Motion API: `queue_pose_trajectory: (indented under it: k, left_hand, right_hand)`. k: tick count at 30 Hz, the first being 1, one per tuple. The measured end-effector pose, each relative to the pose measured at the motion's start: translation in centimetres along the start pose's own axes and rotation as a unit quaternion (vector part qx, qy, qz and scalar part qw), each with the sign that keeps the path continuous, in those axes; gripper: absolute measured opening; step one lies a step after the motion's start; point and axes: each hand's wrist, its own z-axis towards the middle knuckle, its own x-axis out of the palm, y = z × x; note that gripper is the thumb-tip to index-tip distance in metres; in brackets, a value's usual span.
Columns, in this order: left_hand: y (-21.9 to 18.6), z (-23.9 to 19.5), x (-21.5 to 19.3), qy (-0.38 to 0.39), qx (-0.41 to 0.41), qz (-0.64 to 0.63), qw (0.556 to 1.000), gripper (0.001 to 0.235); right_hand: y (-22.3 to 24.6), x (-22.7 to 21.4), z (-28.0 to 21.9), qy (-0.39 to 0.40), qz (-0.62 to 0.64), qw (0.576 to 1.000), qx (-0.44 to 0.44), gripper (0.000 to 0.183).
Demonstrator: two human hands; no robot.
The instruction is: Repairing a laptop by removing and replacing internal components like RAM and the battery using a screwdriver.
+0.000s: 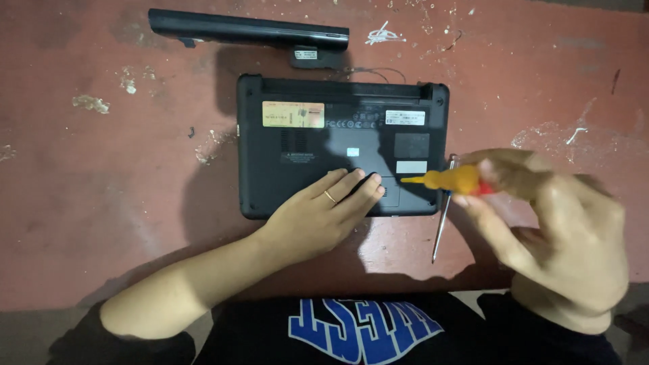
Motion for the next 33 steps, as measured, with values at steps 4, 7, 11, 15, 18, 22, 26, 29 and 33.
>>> queue_pose_trajectory:
  k: [4, 7, 11, 15, 18, 22, 26, 29, 33]
  left_hand:
    - [-0.1, 0.4, -0.3, 0.000, -0.024, -0.072, 0.997, 0.040]
    - [0.6, 1.1, -0.1, -0.004, -0.039, -0.179, 0.983, 0.059]
    - [1.4, 4.9, -0.1, 0.015, -0.082, -0.275, 0.958, 0.086]
    - [1.5, 8.5, -0.9, -0.129, -0.078, -0.425, 0.893, 0.022]
    - [2.9, 9.0, -1.0, -0.098, -0.054, -0.455, 0.883, 0.022]
    - [3.5, 9.1, -2.0, -0.056, -0.011, -0.474, 0.879, 0.010]
    - [4.0, 9.0, -1.2, -0.027, 0.022, -0.484, 0.875, 0.025]
    - [4.5, 8.7, -1.3, 0.019, 0.056, -0.561, 0.826, 0.029]
    - [3.4, 9.2, -1.8, 0.008, -0.017, -0.561, 0.828, 0.047]
  right_hand:
    - [0.2, -0.7, 0.5, 0.023, -0.070, 0.994, 0.075, 0.044]
    - [2.9, 0.2, 1.7, -0.021, -0.008, 0.998, 0.055, 0.053]
    - [3.4, 1.7, 1.5, -0.038, -0.131, 0.985, 0.107, 0.049]
    - [3.2, 2.2, 1.0, 0.009, -0.247, 0.949, 0.197, 0.057]
    - [3.1, -0.6, 2.8, 0.104, -0.203, 0.958, 0.175, 0.071]
    - [0.9, -4.0, 3.1, 0.112, 0.139, 0.981, -0.075, 0.038]
    - [1.6, -4.2, 3.4, 0.071, 0.191, 0.978, -0.050, 0.025]
    - [1.6, -3.0, 2.2, 0.047, 0.035, 0.998, -0.004, 0.032]
    - [2.1, -0.7, 1.9, 0.010, -0.107, 0.991, 0.080, 0.052]
